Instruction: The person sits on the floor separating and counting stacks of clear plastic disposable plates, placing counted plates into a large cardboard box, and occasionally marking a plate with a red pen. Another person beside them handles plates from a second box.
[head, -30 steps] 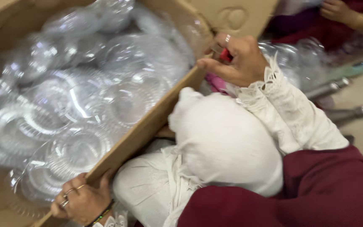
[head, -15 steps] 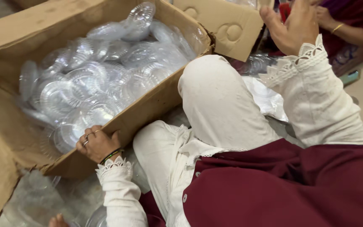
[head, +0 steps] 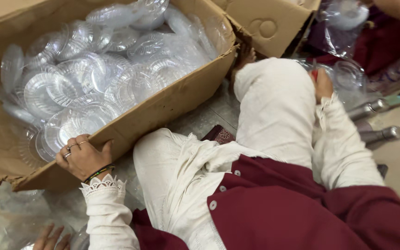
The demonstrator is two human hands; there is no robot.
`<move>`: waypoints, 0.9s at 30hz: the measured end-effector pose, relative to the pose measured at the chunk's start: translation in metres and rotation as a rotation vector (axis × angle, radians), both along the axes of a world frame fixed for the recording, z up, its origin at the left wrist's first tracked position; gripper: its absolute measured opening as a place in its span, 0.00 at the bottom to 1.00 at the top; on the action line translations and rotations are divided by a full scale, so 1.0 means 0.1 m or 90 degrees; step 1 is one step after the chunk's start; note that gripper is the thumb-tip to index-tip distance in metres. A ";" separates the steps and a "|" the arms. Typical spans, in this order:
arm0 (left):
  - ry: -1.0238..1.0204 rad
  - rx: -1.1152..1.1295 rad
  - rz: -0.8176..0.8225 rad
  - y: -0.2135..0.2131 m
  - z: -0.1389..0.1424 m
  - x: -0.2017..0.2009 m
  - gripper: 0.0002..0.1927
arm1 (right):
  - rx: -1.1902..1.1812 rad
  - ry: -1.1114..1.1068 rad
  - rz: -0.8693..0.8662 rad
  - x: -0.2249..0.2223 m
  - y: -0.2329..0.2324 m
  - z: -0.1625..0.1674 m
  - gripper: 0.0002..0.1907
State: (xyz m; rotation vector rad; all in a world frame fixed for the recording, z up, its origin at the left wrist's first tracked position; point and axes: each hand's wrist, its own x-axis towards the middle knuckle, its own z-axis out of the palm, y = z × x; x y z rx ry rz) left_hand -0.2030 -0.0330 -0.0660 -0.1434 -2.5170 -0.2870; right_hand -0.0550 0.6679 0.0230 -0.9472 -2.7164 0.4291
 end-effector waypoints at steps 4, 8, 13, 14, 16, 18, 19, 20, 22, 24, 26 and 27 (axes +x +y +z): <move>0.001 -0.079 0.053 -0.01 -0.03 -0.03 0.30 | -0.092 -0.207 -0.063 0.21 0.04 -0.70 0.22; -0.008 -0.106 0.092 -0.04 -0.10 -0.03 0.30 | -0.152 -0.269 -0.065 0.29 0.12 -1.07 0.21; -0.003 -0.107 0.111 0.00 -0.13 -0.03 0.34 | -0.185 -0.279 -0.055 0.20 0.29 -1.38 0.21; -0.004 -0.111 0.120 0.00 -0.08 -0.04 0.35 | -0.187 -0.280 -0.051 0.12 0.30 -1.48 0.21; -0.012 -0.129 0.140 0.10 0.05 -0.04 0.36 | -0.177 -0.268 -0.048 0.02 0.40 -1.60 0.21; -0.064 -0.110 0.150 0.20 0.25 -0.02 0.35 | -0.175 -0.281 -0.032 -0.13 0.42 -1.70 0.21; -0.093 -0.099 0.154 0.27 0.35 -0.02 0.34 | -0.175 -0.295 -0.029 -0.13 0.42 -1.71 0.21; -0.162 -0.081 0.163 0.32 0.46 -0.03 0.36 | -0.171 -0.296 -0.013 -0.26 0.41 -1.68 0.21; -0.300 -0.043 0.178 0.35 0.68 -0.10 0.39 | -0.156 -0.296 -0.003 -0.41 0.33 -1.53 0.20; -0.432 0.092 0.131 0.32 0.90 -0.30 0.39 | -0.116 -0.284 0.008 -0.65 0.28 -1.18 0.20; -0.470 0.166 0.052 0.44 1.00 -0.60 0.38 | -0.013 -0.134 0.033 -1.13 0.27 -0.66 0.20; -0.443 0.168 0.005 0.56 1.03 -0.84 0.37 | 0.034 0.008 0.072 -1.40 0.27 -0.34 0.20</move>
